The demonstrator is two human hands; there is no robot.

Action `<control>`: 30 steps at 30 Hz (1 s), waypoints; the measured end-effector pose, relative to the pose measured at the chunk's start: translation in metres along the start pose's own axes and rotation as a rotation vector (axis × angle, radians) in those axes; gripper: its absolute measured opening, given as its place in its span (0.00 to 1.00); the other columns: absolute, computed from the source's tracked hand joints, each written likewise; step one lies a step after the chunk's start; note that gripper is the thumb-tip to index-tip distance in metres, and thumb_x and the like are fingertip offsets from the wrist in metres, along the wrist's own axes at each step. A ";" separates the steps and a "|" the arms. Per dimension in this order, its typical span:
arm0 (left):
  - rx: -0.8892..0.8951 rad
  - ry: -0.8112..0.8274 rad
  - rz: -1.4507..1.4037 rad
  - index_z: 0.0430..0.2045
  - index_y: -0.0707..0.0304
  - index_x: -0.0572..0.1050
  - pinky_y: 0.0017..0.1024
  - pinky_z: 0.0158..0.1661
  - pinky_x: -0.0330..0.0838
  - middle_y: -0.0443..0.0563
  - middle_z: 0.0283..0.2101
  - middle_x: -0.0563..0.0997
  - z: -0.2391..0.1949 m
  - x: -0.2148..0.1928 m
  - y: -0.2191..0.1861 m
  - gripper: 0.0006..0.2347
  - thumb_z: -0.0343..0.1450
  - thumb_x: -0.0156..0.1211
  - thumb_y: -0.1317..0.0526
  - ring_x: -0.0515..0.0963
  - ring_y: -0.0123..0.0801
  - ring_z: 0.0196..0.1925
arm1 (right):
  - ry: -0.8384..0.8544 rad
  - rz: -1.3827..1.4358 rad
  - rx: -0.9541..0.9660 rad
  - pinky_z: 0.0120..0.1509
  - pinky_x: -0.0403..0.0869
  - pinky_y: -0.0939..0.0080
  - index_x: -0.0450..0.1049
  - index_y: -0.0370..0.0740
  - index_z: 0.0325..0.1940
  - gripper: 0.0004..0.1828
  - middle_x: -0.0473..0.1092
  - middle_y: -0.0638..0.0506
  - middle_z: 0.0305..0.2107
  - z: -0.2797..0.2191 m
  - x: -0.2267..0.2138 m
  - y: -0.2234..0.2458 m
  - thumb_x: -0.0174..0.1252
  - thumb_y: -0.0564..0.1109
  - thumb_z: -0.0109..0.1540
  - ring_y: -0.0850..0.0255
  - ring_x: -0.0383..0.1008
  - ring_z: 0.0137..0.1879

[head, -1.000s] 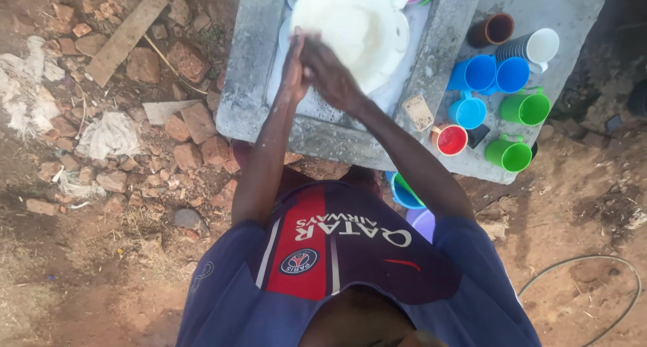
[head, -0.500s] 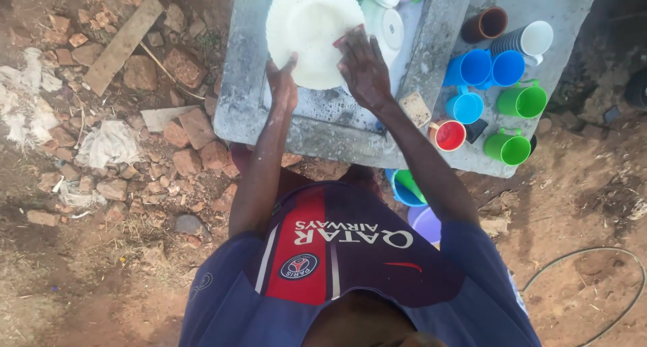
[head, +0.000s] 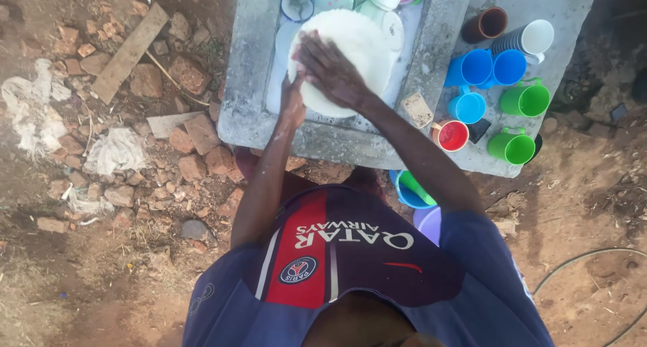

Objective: The person washes several white plates and bowls at an outdoor concrete sink using a red scrubbing sponge. They scrub the items with soapy water and place the cleaned dishes into a pile on the sink surface.

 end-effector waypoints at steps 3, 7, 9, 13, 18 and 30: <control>0.276 0.061 0.034 0.63 0.69 0.68 0.38 0.61 0.74 0.58 0.62 0.78 0.005 -0.018 -0.011 0.27 0.72 0.60 0.50 0.78 0.41 0.63 | -0.148 -0.130 -0.008 0.83 0.48 0.37 0.58 0.39 0.77 0.31 0.46 0.42 0.76 -0.013 -0.006 -0.025 0.47 0.27 0.69 0.52 0.36 0.82; 0.239 -0.036 0.062 0.71 0.62 0.55 0.53 0.71 0.49 0.60 0.73 0.57 0.014 -0.035 -0.005 0.34 0.73 0.64 0.46 0.55 0.54 0.75 | -0.211 -0.072 -0.043 0.85 0.51 0.42 0.62 0.41 0.76 0.27 0.48 0.43 0.75 -0.030 0.014 -0.014 0.50 0.39 0.71 0.46 0.45 0.82; 0.204 -0.105 0.124 0.76 0.58 0.43 0.65 0.73 0.34 0.64 0.79 0.40 0.002 -0.025 -0.009 0.40 0.77 0.62 0.42 0.40 0.66 0.78 | -0.155 0.180 -0.181 0.84 0.48 0.43 0.64 0.45 0.76 0.26 0.54 0.43 0.75 -0.029 0.030 -0.015 0.46 0.49 0.72 0.45 0.48 0.81; 0.149 0.090 0.272 0.73 0.65 0.52 0.60 0.66 0.60 0.71 0.68 0.66 -0.034 0.029 -0.030 0.35 0.78 0.53 0.40 0.67 0.57 0.69 | -0.385 -0.043 0.065 0.86 0.38 0.50 0.51 0.38 0.81 0.29 0.46 0.44 0.78 -0.010 0.026 -0.043 0.39 0.46 0.76 0.55 0.41 0.83; 0.089 0.075 0.344 0.74 0.69 0.44 0.85 0.60 0.38 0.78 0.76 0.48 -0.043 0.044 -0.052 0.46 0.72 0.48 0.30 0.46 0.76 0.76 | -0.307 0.037 0.095 0.87 0.29 0.50 0.46 0.37 0.82 0.30 0.40 0.44 0.79 0.001 0.018 -0.060 0.39 0.44 0.76 0.58 0.34 0.84; 0.166 0.095 0.426 0.72 0.52 0.56 0.77 0.61 0.50 0.62 0.69 0.66 0.013 -0.020 0.003 0.34 0.75 0.67 0.43 0.65 0.64 0.70 | -0.047 -0.289 0.255 0.84 0.48 0.39 0.33 0.57 0.83 0.44 0.42 0.37 0.78 -0.013 -0.031 -0.051 0.54 0.40 0.74 0.43 0.39 0.83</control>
Point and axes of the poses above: each hand's wrist, its own z-axis towards the middle knuckle, its own x-axis out of the palm, y = z × x, the point moved 5 cm from there along z, towards the middle knuckle
